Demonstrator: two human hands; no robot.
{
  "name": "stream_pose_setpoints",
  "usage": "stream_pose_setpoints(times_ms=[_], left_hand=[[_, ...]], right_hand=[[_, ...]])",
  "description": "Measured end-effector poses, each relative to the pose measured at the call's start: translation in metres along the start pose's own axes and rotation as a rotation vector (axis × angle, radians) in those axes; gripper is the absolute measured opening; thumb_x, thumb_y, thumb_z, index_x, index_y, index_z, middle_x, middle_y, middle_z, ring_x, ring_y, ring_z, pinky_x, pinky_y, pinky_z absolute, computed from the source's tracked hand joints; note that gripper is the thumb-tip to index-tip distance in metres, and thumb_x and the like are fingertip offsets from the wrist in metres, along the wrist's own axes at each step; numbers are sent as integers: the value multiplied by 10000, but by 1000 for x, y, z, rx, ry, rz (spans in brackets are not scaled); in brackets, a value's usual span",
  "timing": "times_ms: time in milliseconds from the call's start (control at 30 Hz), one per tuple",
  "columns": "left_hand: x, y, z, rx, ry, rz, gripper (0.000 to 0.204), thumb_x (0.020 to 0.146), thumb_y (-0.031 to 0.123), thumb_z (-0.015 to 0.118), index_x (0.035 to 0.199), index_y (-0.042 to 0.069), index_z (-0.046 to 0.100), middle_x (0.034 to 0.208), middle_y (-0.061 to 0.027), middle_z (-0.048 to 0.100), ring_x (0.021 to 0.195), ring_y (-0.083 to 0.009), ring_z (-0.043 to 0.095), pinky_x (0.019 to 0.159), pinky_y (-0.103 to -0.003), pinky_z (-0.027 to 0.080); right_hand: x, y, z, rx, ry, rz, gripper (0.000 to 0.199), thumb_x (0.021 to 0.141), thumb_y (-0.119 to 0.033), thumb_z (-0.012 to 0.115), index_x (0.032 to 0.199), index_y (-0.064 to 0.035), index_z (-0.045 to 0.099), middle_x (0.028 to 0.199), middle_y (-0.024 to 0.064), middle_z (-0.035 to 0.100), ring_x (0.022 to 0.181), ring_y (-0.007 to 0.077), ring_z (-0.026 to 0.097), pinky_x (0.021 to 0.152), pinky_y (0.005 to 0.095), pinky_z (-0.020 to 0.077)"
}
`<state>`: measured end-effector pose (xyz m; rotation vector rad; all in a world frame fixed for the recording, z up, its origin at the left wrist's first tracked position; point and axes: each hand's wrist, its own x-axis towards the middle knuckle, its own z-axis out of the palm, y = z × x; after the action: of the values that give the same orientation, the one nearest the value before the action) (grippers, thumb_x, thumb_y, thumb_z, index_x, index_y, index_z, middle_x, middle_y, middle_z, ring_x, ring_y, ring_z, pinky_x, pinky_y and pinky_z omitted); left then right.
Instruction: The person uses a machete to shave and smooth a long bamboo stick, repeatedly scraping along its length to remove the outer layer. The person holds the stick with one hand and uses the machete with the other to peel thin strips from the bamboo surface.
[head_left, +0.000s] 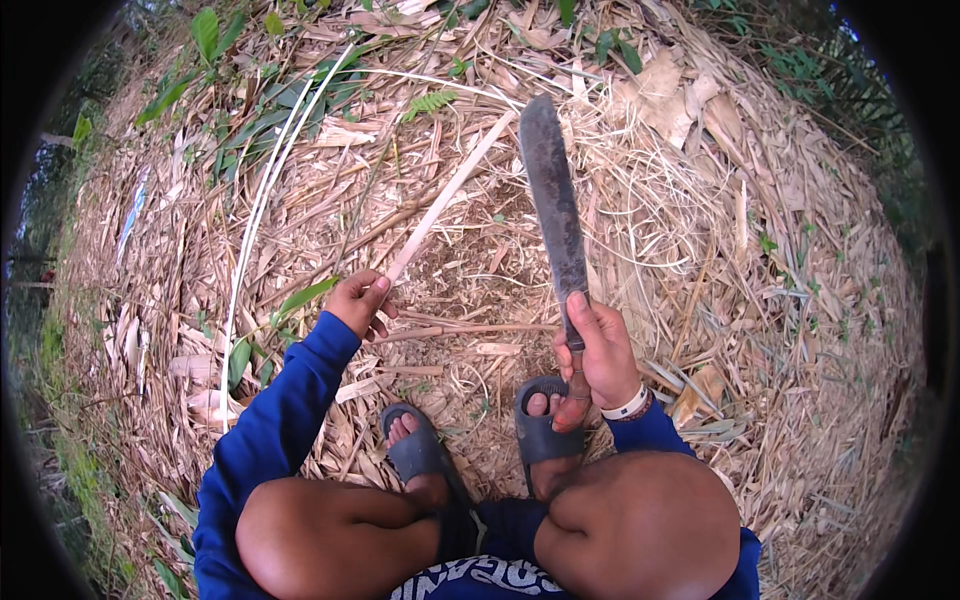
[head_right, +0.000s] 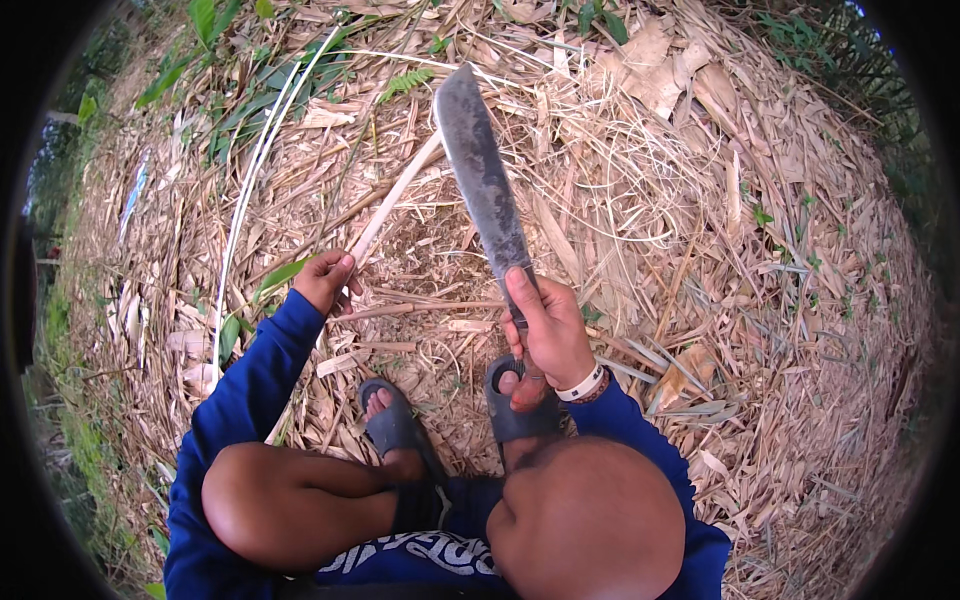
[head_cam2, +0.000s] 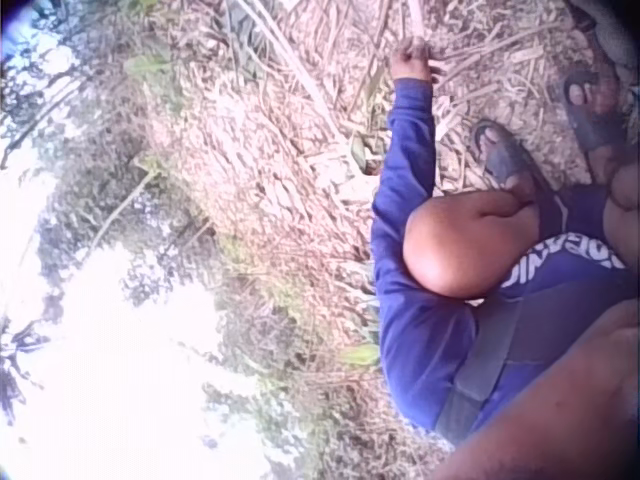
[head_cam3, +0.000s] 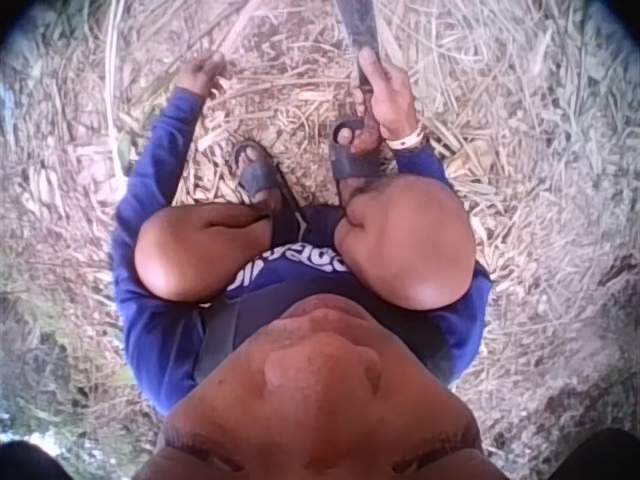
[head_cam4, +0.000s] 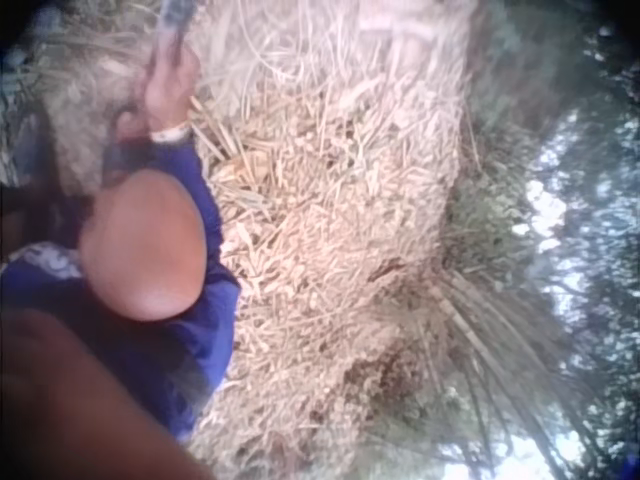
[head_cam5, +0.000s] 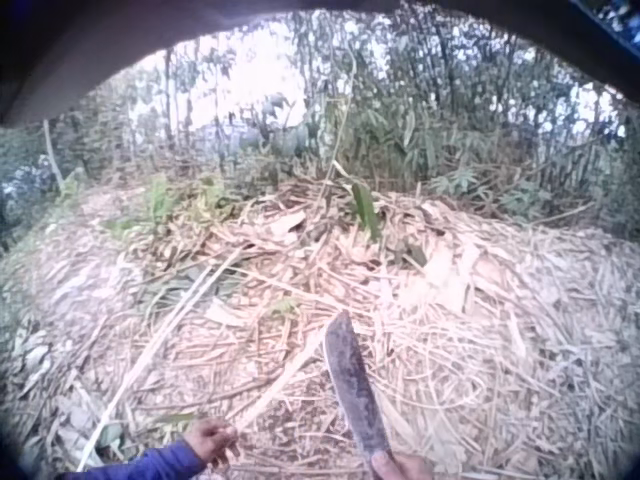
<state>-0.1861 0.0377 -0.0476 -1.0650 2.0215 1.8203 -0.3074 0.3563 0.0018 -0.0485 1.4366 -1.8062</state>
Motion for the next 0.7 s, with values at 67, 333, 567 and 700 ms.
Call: stream_pose_setpoints(times_ms=[67,333,567,700], left_hand=[[4,-8,-22,-34,-9,34,260,1037,275,471,1021,49,598,706,-83,658,357,-116,461,329,-238,334],[-37,45,9,-197,-322,156,334,1017,197,456,1134,-63,630,784,-107,676,532,-126,575,508,-222,461],[-45,52,10,-214,-416,220,335,1024,174,453,1187,-66,621,902,-115,689,724,-126,627,654,-240,509],[-53,51,15,-141,-325,308,307,1015,98,451,1254,-23,600,903,-67,679,705,-108,616,635,-238,499]], right_hand=[[7,-2,-20,-128,134,-272,289,997,-313,599,911,-38,592,637,-3,558,493,57,492,456,216,408],[-7,-9,-27,-789,49,-553,334,955,-259,626,1101,36,682,744,121,625,586,175,545,583,328,433],[-10,27,-7,-905,43,-640,402,943,-305,617,1230,-27,661,733,115,551,595,248,543,601,346,447],[-11,28,-3,-941,9,-608,428,863,-278,725,1213,-38,670,783,108,586,694,253,604,639,348,479]])
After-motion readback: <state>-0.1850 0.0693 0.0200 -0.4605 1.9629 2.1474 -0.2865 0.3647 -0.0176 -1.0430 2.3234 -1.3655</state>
